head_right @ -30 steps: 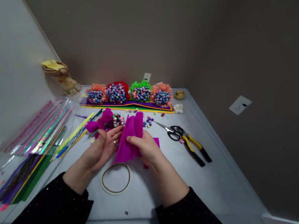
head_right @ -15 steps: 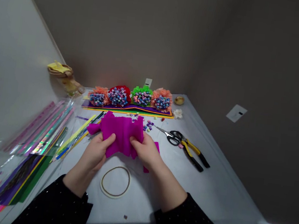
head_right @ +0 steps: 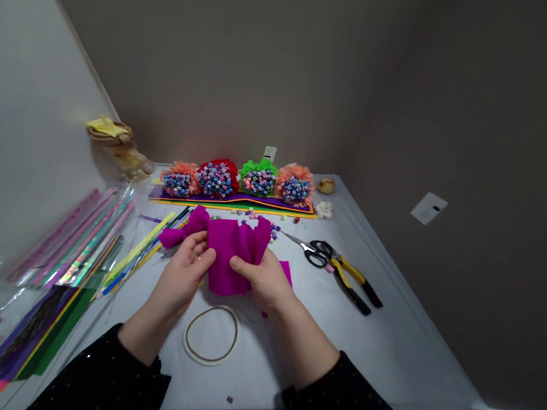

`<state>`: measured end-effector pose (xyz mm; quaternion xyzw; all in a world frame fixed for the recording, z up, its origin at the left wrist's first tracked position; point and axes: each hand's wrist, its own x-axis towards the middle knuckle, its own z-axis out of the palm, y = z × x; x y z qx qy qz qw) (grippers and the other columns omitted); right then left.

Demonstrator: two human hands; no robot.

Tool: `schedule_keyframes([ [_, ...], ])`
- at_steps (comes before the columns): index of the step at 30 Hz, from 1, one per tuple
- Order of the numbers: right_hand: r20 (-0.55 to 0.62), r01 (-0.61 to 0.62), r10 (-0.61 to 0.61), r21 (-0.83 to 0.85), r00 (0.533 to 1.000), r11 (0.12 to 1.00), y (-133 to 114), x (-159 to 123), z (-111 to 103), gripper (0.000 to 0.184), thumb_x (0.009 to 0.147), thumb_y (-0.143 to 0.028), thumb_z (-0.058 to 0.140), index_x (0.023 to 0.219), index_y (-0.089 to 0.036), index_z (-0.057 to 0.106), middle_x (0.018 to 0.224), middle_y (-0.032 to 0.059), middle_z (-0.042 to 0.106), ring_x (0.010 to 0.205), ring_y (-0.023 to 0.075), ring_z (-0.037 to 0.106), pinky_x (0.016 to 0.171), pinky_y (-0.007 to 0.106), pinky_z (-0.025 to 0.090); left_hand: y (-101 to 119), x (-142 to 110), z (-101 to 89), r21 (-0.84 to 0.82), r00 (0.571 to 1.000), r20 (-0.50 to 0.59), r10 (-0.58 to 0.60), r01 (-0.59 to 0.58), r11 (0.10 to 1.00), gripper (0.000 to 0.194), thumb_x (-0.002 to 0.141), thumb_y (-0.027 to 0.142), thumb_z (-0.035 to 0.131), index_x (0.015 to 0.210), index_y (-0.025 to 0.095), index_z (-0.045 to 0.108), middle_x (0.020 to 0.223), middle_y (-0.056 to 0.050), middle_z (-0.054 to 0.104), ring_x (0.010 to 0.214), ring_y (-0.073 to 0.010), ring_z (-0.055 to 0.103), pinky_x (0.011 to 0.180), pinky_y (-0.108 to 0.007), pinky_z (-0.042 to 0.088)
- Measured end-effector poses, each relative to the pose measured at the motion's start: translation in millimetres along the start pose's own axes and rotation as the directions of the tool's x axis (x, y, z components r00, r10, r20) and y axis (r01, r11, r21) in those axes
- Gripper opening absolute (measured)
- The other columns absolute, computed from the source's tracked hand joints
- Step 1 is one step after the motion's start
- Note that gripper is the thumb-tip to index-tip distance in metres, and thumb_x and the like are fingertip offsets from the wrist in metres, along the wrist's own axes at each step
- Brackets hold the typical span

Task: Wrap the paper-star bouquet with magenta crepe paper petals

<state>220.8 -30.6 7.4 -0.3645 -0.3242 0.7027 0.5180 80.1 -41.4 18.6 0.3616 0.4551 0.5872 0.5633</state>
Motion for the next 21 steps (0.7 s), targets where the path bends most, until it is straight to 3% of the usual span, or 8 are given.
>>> schedule_keyframes([
  [3, -0.119, 0.107, -0.108, -0.021, 0.987, 0.994, -0.7, 2.7, -1.0, 0.052, 0.056, -0.026, 0.084, 0.104, -0.023, 0.064, 0.101, 0.0045, 0.072, 0.093, 0.0251, 0.066, 0.087, 0.042, 0.051, -1.6, -3.1, 1.7, 0.207, 0.969, -0.146, 0.202, -0.169, 0.964, 0.036, 0.065, 0.023, 0.076, 0.095, 0.020, 0.058, 0.096, -0.004, 0.062, 0.093, -0.0173, 0.060, 0.085, -0.028, 0.046],
  [5, -0.133, 0.135, -0.141, -0.049, 0.981, 0.990, -1.4, 2.6, -1.1, 0.050, 0.057, -0.026, 0.083, 0.104, -0.023, 0.064, 0.102, 0.0037, 0.072, 0.095, 0.0245, 0.066, 0.088, 0.040, 0.051, -1.2, -6.8, 4.6, 0.256, 0.981, -0.072, 0.178, -0.154, 0.954, 0.031, 0.067, 0.025, 0.075, 0.093, 0.020, 0.060, 0.091, -0.005, 0.062, 0.090, -0.0186, 0.060, 0.081, -0.029, 0.048],
  [7, -0.081, 0.117, -0.123, -0.078, 0.989, 0.990, -0.6, 1.3, -0.6, 0.048, 0.058, -0.027, 0.082, 0.102, -0.022, 0.064, 0.099, 0.0041, 0.072, 0.093, 0.0247, 0.066, 0.086, 0.040, 0.051, -0.4, -10.0, 7.7, 0.215, 0.994, 0.082, 0.078, -0.094, 0.972, 0.035, 0.068, 0.027, 0.074, 0.099, 0.019, 0.062, 0.097, -0.008, 0.066, 0.092, -0.0217, 0.062, 0.081, -0.032, 0.049],
  [9, -0.033, 0.109, -0.113, -0.108, 0.993, 0.988, 2.1, 0.1, -0.4, 0.045, 0.060, -0.029, 0.081, 0.100, -0.022, 0.065, 0.097, 0.0042, 0.072, 0.090, 0.0243, 0.066, 0.085, 0.039, 0.051, -0.4, -11.3, 9.2, 0.206, 0.986, 0.168, 0.018, -0.053, 0.977, 0.040, 0.066, 0.029, 0.076, 0.103, 0.019, 0.064, 0.104, -0.010, 0.068, 0.097, -0.0248, 0.063, 0.086, -0.035, 0.049],
  [12, -0.027, 0.120, -0.126, -0.149, 0.992, 0.981, 7.4, 0.8, -2.5, 0.038, 0.064, -0.032, 0.080, 0.098, -0.022, 0.065, 0.095, 0.0035, 0.071, 0.087, 0.0222, 0.065, 0.085, 0.037, 0.050, -3.2, -8.9, 6.1, 0.257, 0.997, 0.072, -0.003, -0.016, 0.966, 0.035, 0.066, 0.033, 0.077, 0.097, 0.018, 0.069, 0.098, -0.009, 0.072, 0.095, -0.0266, 0.065, 0.088, -0.036, 0.048],
  [17, -0.039, 0.122, -0.134, -0.229, 0.990, 0.966, 6.9, 4.3, -8.9, 0.039, 0.071, -0.043, 0.072, 0.102, -0.019, 0.065, 0.099, 0.0063, 0.070, 0.089, 0.0233, 0.064, 0.083, 0.038, 0.050, -10.1, -0.6, -5.1, 0.173, 0.992, -0.121, 0.030, -0.009, 0.985, 0.035, 0.072, 0.042, 0.071, 0.095, 0.014, 0.069, 0.089, -0.008, 0.073, 0.084, -0.0232, 0.065, 0.080, -0.033, 0.050],
  [21, 0.072, 0.071, -0.057, -0.210, 0.996, 0.975, 2.2, 2.7, -7.4, 0.056, 0.058, -0.037, 0.083, 0.107, -0.018, 0.064, 0.100, 0.0066, 0.071, 0.090, 0.0240, 0.064, 0.083, 0.037, 0.050, -11.2, 2.9, -8.3, 0.150, 0.985, -0.166, 0.055, -0.030, 0.988, 0.041, 0.071, 0.045, 0.071, 0.096, 0.013, 0.068, 0.087, -0.008, 0.072, 0.080, -0.0205, 0.065, 0.078, -0.032, 0.050],
])
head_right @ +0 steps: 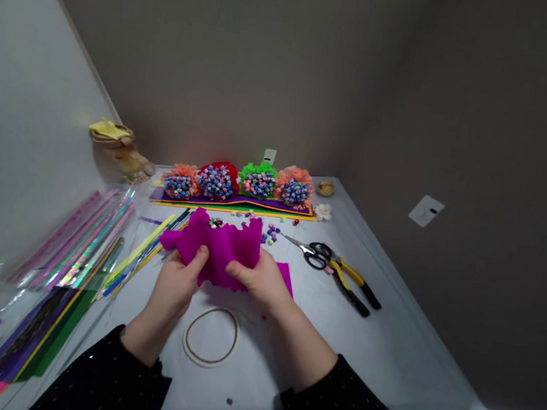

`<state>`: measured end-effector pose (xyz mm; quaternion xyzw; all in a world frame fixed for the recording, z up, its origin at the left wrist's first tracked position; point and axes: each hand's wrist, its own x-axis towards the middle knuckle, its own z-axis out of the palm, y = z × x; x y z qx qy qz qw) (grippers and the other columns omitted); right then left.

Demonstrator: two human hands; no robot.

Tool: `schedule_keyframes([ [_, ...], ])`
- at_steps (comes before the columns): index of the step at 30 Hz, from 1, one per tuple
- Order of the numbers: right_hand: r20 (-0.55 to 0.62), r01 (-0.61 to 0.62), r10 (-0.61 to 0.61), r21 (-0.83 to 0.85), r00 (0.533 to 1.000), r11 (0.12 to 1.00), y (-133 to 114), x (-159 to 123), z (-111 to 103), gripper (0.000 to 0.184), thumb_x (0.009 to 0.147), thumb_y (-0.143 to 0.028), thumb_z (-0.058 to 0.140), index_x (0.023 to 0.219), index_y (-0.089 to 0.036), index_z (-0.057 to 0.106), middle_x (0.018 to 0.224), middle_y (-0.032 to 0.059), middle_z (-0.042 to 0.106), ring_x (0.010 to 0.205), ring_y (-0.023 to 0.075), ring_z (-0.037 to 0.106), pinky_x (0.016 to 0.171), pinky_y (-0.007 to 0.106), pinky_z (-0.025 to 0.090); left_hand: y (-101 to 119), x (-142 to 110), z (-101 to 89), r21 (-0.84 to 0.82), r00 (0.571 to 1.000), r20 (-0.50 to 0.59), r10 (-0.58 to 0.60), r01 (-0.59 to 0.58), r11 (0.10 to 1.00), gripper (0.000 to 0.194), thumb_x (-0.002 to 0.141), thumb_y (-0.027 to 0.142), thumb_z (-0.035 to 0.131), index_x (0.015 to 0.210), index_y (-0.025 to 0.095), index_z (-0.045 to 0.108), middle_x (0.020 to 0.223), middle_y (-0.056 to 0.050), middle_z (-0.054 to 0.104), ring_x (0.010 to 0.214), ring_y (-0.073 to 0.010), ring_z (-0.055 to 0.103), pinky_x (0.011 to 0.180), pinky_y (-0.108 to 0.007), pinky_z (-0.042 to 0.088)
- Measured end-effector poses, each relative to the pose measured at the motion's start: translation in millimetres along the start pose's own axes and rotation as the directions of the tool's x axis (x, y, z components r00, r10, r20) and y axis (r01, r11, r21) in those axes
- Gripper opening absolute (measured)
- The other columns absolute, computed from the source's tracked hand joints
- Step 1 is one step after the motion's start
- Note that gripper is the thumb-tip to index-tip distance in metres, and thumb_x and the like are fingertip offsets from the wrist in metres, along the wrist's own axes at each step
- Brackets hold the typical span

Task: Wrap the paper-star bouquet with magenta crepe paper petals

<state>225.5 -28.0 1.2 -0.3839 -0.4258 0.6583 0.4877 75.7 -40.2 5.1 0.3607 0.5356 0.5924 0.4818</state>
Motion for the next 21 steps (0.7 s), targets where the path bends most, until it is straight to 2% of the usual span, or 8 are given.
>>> schedule_keyframes([
  [3, -0.019, -0.080, 0.079, -0.044, 0.997, 0.996, -2.0, -1.4, 3.3, 0.057, 0.048, -0.027, 0.087, 0.101, -0.016, 0.067, 0.090, 0.0040, 0.072, 0.079, 0.0205, 0.064, 0.077, 0.034, 0.050, 0.7, 0.6, 1.1, -0.016, 0.999, 0.040, 0.003, -0.002, 1.000, 0.046, 0.071, 0.047, 0.070, 0.100, 0.012, 0.066, 0.094, -0.009, 0.072, 0.085, -0.0216, 0.065, 0.082, -0.033, 0.050],
  [7, -0.114, -0.099, 0.094, -0.034, 0.989, 0.994, -0.8, -1.2, 5.0, 0.040, 0.055, -0.025, 0.079, 0.092, -0.016, 0.067, 0.077, 0.0017, 0.069, 0.066, 0.0161, 0.060, 0.067, 0.030, 0.047, 2.2, -0.3, 3.0, -0.045, 0.995, 0.097, -0.020, 0.024, 0.999, 0.049, 0.073, 0.049, 0.068, 0.105, 0.012, 0.063, 0.099, -0.010, 0.071, 0.089, -0.0228, 0.065, 0.083, -0.034, 0.050],
  [11, -0.131, -0.059, 0.054, -0.038, 0.990, 0.998, 3.5, -0.2, 2.8, 0.036, 0.057, -0.021, 0.074, 0.092, -0.017, 0.064, 0.073, -0.0013, 0.066, 0.059, 0.0129, 0.055, 0.062, 0.028, 0.045, 2.4, 0.1, 3.1, -0.081, 0.997, 0.077, -0.007, 0.013, 0.997, 0.046, 0.074, 0.049, 0.067, 0.102, 0.013, 0.063, 0.098, -0.009, 0.071, 0.089, -0.0226, 0.065, 0.082, -0.034, 0.050],
  [15, -0.043, -0.070, 0.066, -0.108, 0.997, 0.992, 5.2, -0.3, 0.7, 0.031, 0.059, -0.020, 0.073, 0.089, -0.017, 0.066, 0.076, -0.0011, 0.067, 0.065, 0.0141, 0.057, 0.068, 0.029, 0.045, 2.1, 1.3, 2.9, -0.114, 0.996, 0.085, 0.024, -0.014, 0.993, 0.041, 0.076, 0.046, 0.066, 0.101, 0.015, 0.062, 0.097, -0.008, 0.070, 0.092, -0.0219, 0.064, 0.083, -0.034, 0.049],
  [18, 0.090, -0.058, 0.071, -0.145, 0.993, 0.988, 2.4, -0.8, 0.9, 0.029, 0.062, -0.025, 0.076, 0.088, -0.017, 0.068, 0.079, -0.0008, 0.069, 0.070, 0.0155, 0.059, 0.073, 0.030, 0.046, 2.6, 0.7, 3.3, -0.121, 0.993, 0.116, 0.007, 0.007, 0.993, 0.041, 0.075, 0.046, 0.067, 0.102, 0.015, 0.061, 0.096, -0.007, 0.071, 0.093, -0.0223, 0.064, 0.082, -0.034, 0.049],
  [21, 0.215, -0.050, 0.083, -0.154, 0.973, 0.987, -1.0, -1.7, 2.4, 0.036, 0.061, -0.032, 0.079, 0.093, -0.018, 0.069, 0.083, 0.0006, 0.071, 0.074, 0.0177, 0.062, 0.076, 0.032, 0.047, 2.5, -0.2, 3.2, -0.105, 0.990, 0.140, 0.013, 0.002, 0.994, 0.040, 0.076, 0.047, 0.066, 0.100, 0.015, 0.061, 0.095, -0.008, 0.071, 0.091, -0.0224, 0.065, 0.080, -0.033, 0.050],
])
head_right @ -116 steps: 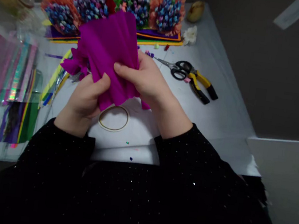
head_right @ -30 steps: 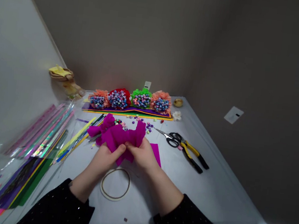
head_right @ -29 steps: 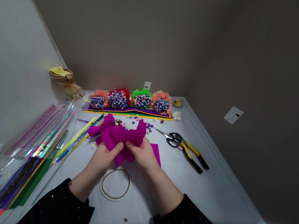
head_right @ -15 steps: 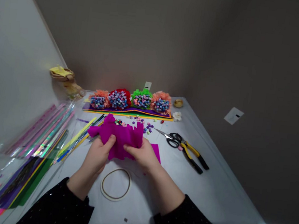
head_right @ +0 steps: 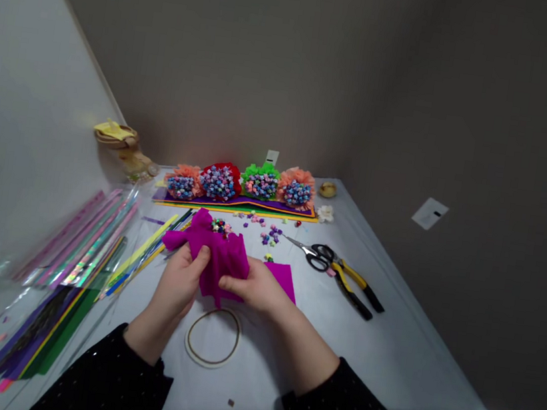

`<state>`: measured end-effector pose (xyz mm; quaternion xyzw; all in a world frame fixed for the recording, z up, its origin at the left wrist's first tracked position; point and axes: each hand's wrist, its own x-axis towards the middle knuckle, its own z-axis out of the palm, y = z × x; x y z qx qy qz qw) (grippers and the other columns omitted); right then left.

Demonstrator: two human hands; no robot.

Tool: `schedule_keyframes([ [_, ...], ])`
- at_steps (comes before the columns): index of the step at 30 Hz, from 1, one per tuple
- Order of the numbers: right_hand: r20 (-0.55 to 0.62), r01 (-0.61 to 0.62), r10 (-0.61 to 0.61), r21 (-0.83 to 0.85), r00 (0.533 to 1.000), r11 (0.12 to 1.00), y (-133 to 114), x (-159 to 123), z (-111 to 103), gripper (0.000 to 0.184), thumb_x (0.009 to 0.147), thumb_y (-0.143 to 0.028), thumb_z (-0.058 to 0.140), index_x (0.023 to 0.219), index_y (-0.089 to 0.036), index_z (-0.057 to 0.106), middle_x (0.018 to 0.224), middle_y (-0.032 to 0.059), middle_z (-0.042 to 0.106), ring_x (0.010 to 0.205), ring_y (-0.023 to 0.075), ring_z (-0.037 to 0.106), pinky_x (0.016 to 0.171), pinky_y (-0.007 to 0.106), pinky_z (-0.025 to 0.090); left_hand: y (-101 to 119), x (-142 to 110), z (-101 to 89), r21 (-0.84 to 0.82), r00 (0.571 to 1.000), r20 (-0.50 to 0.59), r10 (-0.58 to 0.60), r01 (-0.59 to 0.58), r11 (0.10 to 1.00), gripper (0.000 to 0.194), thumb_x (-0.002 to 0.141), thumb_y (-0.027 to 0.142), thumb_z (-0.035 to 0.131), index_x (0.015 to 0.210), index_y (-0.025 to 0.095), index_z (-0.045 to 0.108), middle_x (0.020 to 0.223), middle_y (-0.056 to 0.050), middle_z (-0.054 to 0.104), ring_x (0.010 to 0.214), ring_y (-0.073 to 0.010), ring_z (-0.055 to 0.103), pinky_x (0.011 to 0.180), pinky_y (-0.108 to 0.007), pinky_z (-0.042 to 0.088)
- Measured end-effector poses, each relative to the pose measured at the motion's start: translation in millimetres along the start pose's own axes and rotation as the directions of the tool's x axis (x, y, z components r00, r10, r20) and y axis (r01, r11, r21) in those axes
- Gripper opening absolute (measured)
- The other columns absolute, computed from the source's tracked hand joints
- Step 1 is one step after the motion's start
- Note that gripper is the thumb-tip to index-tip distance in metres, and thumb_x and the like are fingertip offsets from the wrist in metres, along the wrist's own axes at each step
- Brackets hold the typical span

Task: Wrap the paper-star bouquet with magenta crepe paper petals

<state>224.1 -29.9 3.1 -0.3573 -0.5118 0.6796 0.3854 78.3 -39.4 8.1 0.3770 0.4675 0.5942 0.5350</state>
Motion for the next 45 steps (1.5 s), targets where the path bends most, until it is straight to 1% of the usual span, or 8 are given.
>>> schedule_keyframes([
  [4, -0.035, -0.039, 0.040, 0.046, 0.999, 0.998, 0.6, -0.4, 1.6, 0.040, 0.058, -0.032, 0.081, 0.094, -0.017, 0.070, 0.084, 0.0016, 0.072, 0.074, 0.0178, 0.063, 0.075, 0.032, 0.048, 0.4, -1.2, -0.3, 0.060, 0.998, 0.049, 0.033, -0.036, 0.998, 0.042, 0.079, 0.049, 0.061, 0.103, 0.015, 0.060, 0.104, -0.011, 0.069, 0.097, -0.0232, 0.064, 0.087, -0.035, 0.048],
  [8, -0.322, 0.036, 0.018, 0.159, 0.946, 0.987, 3.7, 0.4, -0.6, 0.042, 0.060, -0.029, 0.077, 0.099, -0.017, 0.067, 0.084, 0.0023, 0.072, 0.074, 0.0197, 0.064, 0.071, 0.032, 0.049, 6.6, -6.4, 2.9, 0.095, 0.993, 0.055, 0.107, -0.112, 0.989, 0.061, 0.077, 0.053, 0.063, 0.125, 0.017, 0.051, 0.131, -0.014, 0.056, 0.120, -0.0244, 0.053, 0.100, -0.035, 0.042],
  [11, -0.433, 0.075, -0.023, 0.104, 0.901, 0.992, 2.8, 0.5, -3.5, 0.038, 0.058, -0.026, 0.076, 0.094, -0.017, 0.068, 0.084, 0.0028, 0.072, 0.079, 0.0236, 0.065, 0.076, 0.035, 0.050, 9.2, -11.3, 5.6, 0.065, 0.978, 0.194, 0.077, -0.091, 0.994, 0.071, 0.070, 0.056, 0.068, 0.126, 0.016, 0.052, 0.128, -0.016, 0.059, 0.119, -0.0273, 0.055, 0.098, -0.036, 0.044],
  [13, -0.421, 0.071, -0.031, 0.079, 0.907, 0.994, 1.4, 0.7, -3.8, 0.038, 0.060, -0.028, 0.076, 0.096, -0.017, 0.068, 0.090, 0.0044, 0.072, 0.085, 0.0255, 0.065, 0.080, 0.038, 0.050, 7.3, -12.3, 5.9, 0.093, 0.977, 0.215, -0.011, -0.009, 0.996, 0.069, 0.065, 0.053, 0.074, 0.119, 0.014, 0.057, 0.116, -0.015, 0.066, 0.107, -0.0283, 0.061, 0.091, -0.036, 0.048],
  [18, -0.410, 0.143, -0.062, 0.169, 0.910, 0.975, 2.3, 3.6, -1.8, 0.049, 0.061, -0.033, 0.079, 0.105, -0.020, 0.063, 0.100, 0.0046, 0.071, 0.093, 0.0249, 0.065, 0.088, 0.040, 0.049, 3.6, -6.0, 3.1, 0.007, 0.995, -0.025, -0.093, 0.094, 0.996, 0.048, 0.068, 0.045, 0.073, 0.102, 0.013, 0.063, 0.094, -0.010, 0.072, 0.083, -0.0222, 0.066, 0.075, -0.033, 0.051],
  [27, -0.120, 0.036, -0.013, 0.185, 0.993, 0.982, 4.2, 0.3, -2.2, 0.057, 0.052, -0.035, 0.087, 0.103, -0.017, 0.066, 0.091, 0.0050, 0.073, 0.081, 0.0226, 0.066, 0.074, 0.033, 0.051, 8.7, -3.7, 5.4, -0.182, 0.997, 0.055, -0.051, 0.061, 0.981, 0.033, 0.073, 0.040, 0.070, 0.095, 0.017, 0.059, 0.092, -0.004, 0.070, 0.089, -0.0178, 0.064, 0.085, -0.031, 0.047],
  [38, -0.176, -0.005, 0.058, 0.289, 0.983, 0.957, 0.6, 0.0, 1.6, 0.051, 0.044, -0.016, 0.086, 0.092, -0.017, 0.069, 0.081, 0.0011, 0.072, 0.072, 0.0179, 0.063, 0.068, 0.029, 0.048, 8.1, -3.9, 5.3, -0.194, 0.990, 0.130, -0.048, 0.073, 0.978, 0.032, 0.074, 0.036, 0.069, 0.099, 0.018, 0.060, 0.101, -0.006, 0.069, 0.098, -0.0203, 0.063, 0.089, -0.033, 0.048],
  [45, -0.312, 0.031, 0.046, 0.236, 0.949, 0.971, -1.2, 1.2, 2.6, 0.039, 0.049, -0.019, 0.081, 0.084, -0.016, 0.066, 0.070, -0.0004, 0.067, 0.058, 0.0138, 0.055, 0.057, 0.026, 0.043, 6.4, -4.6, 4.2, 0.063, 0.994, 0.110, -0.006, -0.001, 0.998, 0.050, 0.075, 0.039, 0.068, 0.118, 0.018, 0.057, 0.134, -0.012, 0.055, 0.125, -0.0242, 0.049, 0.106, -0.035, 0.036],
])
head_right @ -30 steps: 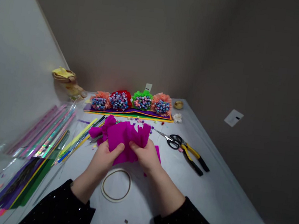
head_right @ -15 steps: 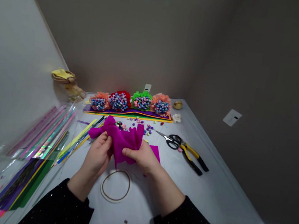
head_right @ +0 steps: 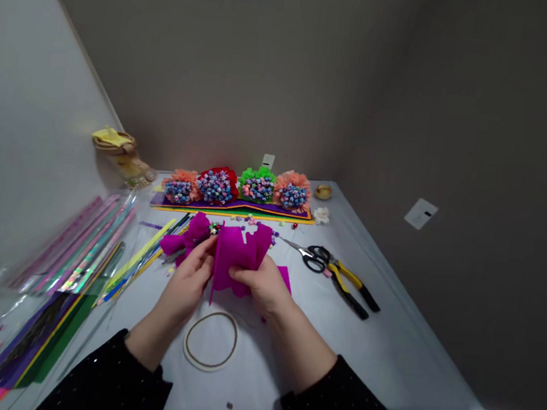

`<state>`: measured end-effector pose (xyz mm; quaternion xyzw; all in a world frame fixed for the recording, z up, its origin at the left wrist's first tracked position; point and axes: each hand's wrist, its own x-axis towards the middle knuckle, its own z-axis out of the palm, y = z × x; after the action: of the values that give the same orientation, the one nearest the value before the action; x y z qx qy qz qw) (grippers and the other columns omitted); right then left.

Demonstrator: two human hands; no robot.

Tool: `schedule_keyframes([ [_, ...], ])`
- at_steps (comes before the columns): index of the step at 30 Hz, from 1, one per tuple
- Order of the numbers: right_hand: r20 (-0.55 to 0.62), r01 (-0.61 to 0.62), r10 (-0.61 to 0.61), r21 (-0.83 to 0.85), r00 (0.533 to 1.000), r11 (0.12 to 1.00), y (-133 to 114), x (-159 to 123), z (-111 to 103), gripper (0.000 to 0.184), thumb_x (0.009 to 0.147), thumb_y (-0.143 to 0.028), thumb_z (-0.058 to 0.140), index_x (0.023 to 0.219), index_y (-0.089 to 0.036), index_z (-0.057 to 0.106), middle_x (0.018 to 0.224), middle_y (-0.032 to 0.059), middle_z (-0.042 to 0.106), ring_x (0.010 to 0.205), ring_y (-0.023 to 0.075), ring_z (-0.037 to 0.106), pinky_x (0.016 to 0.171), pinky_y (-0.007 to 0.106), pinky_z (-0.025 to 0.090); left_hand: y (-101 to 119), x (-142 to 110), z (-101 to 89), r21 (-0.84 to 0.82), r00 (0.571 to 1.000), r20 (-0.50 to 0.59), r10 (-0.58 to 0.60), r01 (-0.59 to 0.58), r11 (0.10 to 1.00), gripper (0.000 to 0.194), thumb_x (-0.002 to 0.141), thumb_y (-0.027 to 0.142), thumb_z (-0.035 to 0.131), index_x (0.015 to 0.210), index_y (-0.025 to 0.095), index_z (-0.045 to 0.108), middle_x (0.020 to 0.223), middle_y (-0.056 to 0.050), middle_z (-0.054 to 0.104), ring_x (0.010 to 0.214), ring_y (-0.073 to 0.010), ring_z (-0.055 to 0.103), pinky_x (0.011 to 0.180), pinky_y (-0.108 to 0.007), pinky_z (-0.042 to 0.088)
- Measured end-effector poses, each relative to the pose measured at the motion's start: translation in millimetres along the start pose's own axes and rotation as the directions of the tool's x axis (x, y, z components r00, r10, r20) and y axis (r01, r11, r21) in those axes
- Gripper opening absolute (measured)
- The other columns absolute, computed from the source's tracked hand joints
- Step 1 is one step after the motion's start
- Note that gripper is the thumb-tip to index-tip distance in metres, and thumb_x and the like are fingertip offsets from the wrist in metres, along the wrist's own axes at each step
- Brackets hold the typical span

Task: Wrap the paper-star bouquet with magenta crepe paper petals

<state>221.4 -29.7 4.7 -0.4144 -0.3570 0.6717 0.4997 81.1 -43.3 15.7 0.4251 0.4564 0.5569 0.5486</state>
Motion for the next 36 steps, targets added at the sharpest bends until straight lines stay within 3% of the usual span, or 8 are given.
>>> schedule_keyframes([
  [3, -0.016, 0.046, -0.050, -0.174, 0.999, 0.984, -1.6, -0.5, -0.7, 0.030, 0.055, -0.024, 0.079, 0.080, -0.016, 0.065, 0.057, -0.0041, 0.058, 0.048, 0.0098, 0.044, 0.049, 0.023, 0.035, 4.8, -3.5, 2.1, 0.046, 0.995, 0.074, 0.059, -0.063, 0.997, 0.062, 0.069, 0.047, 0.072, 0.120, 0.016, 0.056, 0.138, -0.014, 0.051, 0.130, -0.0282, 0.044, 0.107, -0.036, 0.035],
  [6, -0.005, 0.048, -0.051, -0.254, 0.999, 0.966, -1.3, -1.0, -1.3, 0.023, 0.061, -0.029, 0.077, 0.076, -0.017, 0.064, 0.049, -0.0058, 0.050, 0.045, 0.0091, 0.040, 0.045, 0.023, 0.030, 3.8, -4.4, 3.4, 0.051, 0.994, 0.105, -0.007, 0.002, 0.999, 0.064, 0.065, 0.046, 0.076, 0.117, 0.015, 0.057, 0.125, -0.015, 0.061, 0.118, -0.0308, 0.054, 0.101, -0.041, 0.041],
  [15, -0.060, 0.099, -0.099, -0.007, 0.993, 0.995, 11.1, 6.3, -5.5, 0.038, 0.063, -0.039, 0.076, 0.094, -0.020, 0.066, 0.079, 0.0012, 0.068, 0.070, 0.0185, 0.060, 0.067, 0.031, 0.048, -12.0, 3.4, -4.0, -0.137, 0.985, -0.132, -0.107, 0.089, 0.987, 0.050, 0.068, 0.041, 0.074, 0.105, 0.011, 0.062, 0.100, -0.011, 0.071, 0.098, -0.0250, 0.064, 0.090, -0.039, 0.047],
  [19, 0.113, 0.134, -0.135, 0.015, 0.984, 0.991, 7.0, 3.6, -3.3, 0.052, 0.063, -0.046, 0.078, 0.108, -0.022, 0.065, 0.099, 0.0044, 0.070, 0.091, 0.0239, 0.063, 0.080, 0.035, 0.050, -10.3, 3.2, -2.4, -0.175, 0.990, -0.074, -0.118, 0.104, 0.979, 0.046, 0.068, 0.040, 0.075, 0.103, 0.012, 0.064, 0.094, -0.009, 0.073, 0.093, -0.0239, 0.065, 0.089, -0.039, 0.048],
  [22, 0.191, 0.128, -0.125, -0.007, 0.974, 0.992, 2.7, 0.4, -1.0, 0.063, 0.054, -0.035, 0.086, 0.111, -0.021, 0.064, 0.103, 0.0058, 0.070, 0.097, 0.0254, 0.063, 0.085, 0.037, 0.049, -7.6, 2.1, -0.7, -0.178, 0.995, -0.024, -0.096, 0.090, 0.980, 0.044, 0.070, 0.041, 0.073, 0.103, 0.013, 0.063, 0.097, -0.009, 0.072, 0.094, -0.0235, 0.065, 0.089, -0.037, 0.048],
  [26, 0.078, 0.099, -0.098, -0.003, 0.992, 0.995, 3.0, 0.1, -0.6, 0.054, 0.054, -0.028, 0.085, 0.103, -0.020, 0.065, 0.096, 0.0042, 0.071, 0.086, 0.0226, 0.065, 0.080, 0.036, 0.050, -3.8, 2.3, -0.1, -0.191, 0.997, -0.009, -0.081, 0.078, 0.979, 0.045, 0.073, 0.042, 0.069, 0.109, 0.016, 0.058, 0.104, -0.009, 0.069, 0.098, -0.0224, 0.064, 0.088, -0.036, 0.048],
  [31, -0.133, 0.143, -0.148, -0.046, 0.980, 0.989, 3.0, 4.5, -1.1, 0.042, 0.059, -0.031, 0.078, 0.095, -0.017, 0.063, 0.081, 0.0032, 0.069, 0.072, 0.0202, 0.062, 0.068, 0.032, 0.050, -2.2, 1.0, -0.2, -0.037, 0.993, -0.113, 0.028, -0.032, 0.999, 0.048, 0.074, 0.043, 0.069, 0.113, 0.019, 0.053, 0.113, -0.011, 0.063, 0.107, -0.0209, 0.060, 0.095, -0.035, 0.045],
  [36, -0.263, 0.218, -0.255, -0.161, 0.931, 0.963, 0.5, 6.2, -3.0, 0.036, 0.064, -0.030, 0.071, 0.097, -0.018, 0.064, 0.087, 0.0034, 0.069, 0.079, 0.0219, 0.061, 0.073, 0.033, 0.049, -2.3, -3.8, 2.2, 0.026, 0.997, 0.014, 0.078, -0.078, 0.997, 0.061, 0.068, 0.046, 0.073, 0.119, 0.018, 0.055, 0.129, -0.016, 0.056, 0.120, -0.0271, 0.053, 0.100, -0.039, 0.042],
])
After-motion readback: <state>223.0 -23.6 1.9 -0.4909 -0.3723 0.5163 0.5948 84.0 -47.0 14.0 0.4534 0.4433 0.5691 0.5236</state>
